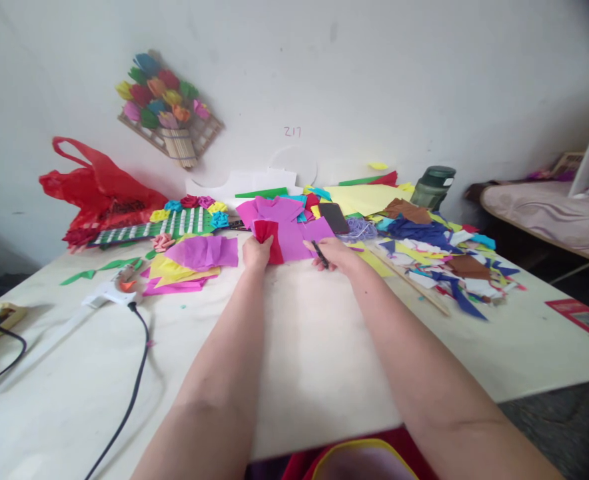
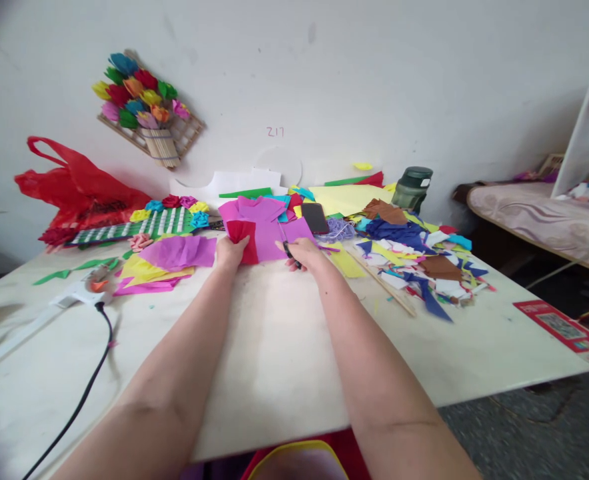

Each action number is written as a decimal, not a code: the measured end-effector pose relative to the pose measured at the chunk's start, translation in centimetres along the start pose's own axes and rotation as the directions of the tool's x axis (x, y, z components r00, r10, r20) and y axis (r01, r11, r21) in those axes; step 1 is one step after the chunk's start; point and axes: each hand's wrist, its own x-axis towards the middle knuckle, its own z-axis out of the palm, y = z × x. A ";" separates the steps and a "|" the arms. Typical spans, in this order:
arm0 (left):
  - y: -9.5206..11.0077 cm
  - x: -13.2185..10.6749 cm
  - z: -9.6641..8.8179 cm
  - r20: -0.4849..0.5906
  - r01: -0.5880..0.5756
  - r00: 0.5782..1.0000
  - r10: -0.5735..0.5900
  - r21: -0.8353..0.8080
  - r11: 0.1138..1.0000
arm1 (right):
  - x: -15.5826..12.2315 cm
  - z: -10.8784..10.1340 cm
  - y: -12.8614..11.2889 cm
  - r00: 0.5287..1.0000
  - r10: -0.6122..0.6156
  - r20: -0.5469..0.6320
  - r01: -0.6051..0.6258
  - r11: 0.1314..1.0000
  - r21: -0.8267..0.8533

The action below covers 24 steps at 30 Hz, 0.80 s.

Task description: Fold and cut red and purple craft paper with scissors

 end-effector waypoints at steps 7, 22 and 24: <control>0.5 -0.6 0.1 -0.040 0.007 0.999 -0.007 0.006 1.000 | 1.2 -0.1 0.7 0.978 -0.102 -0.184 0.074 0.985 -0.153; -0.5 0.6 1.0 -0.059 0.021 0.998 -0.031 -0.175 0.984 | -0.9 -3.1 1.2 0.836 -0.169 0.522 0.109 0.984 0.144; -0.5 0.7 0.9 -0.049 0.024 0.998 -0.033 -0.175 0.984 | -1.1 -3.9 1.4 0.776 -0.129 0.617 0.079 0.991 0.108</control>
